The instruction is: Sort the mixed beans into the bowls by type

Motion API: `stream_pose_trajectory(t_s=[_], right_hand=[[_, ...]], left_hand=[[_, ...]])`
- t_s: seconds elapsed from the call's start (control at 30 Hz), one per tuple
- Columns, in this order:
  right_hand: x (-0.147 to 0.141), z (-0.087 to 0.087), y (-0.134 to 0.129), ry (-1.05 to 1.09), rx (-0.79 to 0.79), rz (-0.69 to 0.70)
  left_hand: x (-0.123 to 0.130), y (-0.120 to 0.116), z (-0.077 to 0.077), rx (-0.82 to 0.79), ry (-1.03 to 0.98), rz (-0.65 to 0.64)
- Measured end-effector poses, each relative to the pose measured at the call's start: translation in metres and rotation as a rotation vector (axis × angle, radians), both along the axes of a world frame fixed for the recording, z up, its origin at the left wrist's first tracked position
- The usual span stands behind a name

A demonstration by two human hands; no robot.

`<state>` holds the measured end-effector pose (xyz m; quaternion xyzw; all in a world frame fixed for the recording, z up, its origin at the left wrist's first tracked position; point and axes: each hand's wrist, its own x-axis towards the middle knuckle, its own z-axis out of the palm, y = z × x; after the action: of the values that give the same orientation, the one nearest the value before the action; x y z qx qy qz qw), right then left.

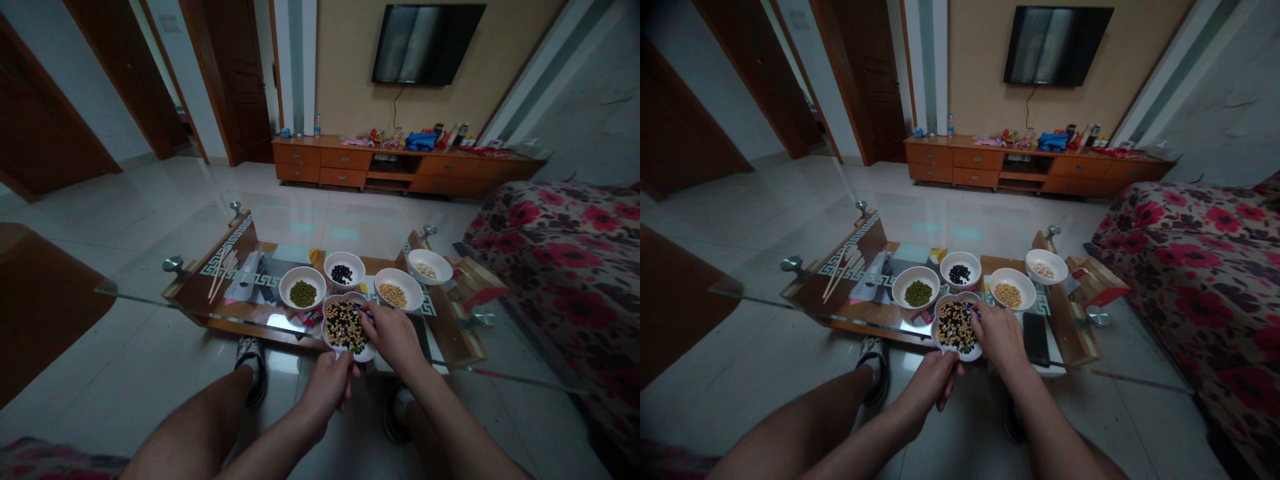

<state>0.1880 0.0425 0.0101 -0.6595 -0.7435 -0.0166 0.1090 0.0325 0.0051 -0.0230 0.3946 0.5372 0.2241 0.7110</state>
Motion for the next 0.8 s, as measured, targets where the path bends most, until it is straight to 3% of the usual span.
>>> stream_pose_trajectory(t_s=[0.53, 0.8], right_hand=[[0.0003, -0.0007, 0.0004, -0.005, -0.015, -0.015], [0.0029, 0.0089, -0.0043, 0.058, 0.017, -0.002]], left_hand=[[0.0009, 0.0003, -0.0031, 0.005, 0.004, -0.018], [0.0005, 0.0010, -0.0012, -0.004, 0.013, -0.008]])
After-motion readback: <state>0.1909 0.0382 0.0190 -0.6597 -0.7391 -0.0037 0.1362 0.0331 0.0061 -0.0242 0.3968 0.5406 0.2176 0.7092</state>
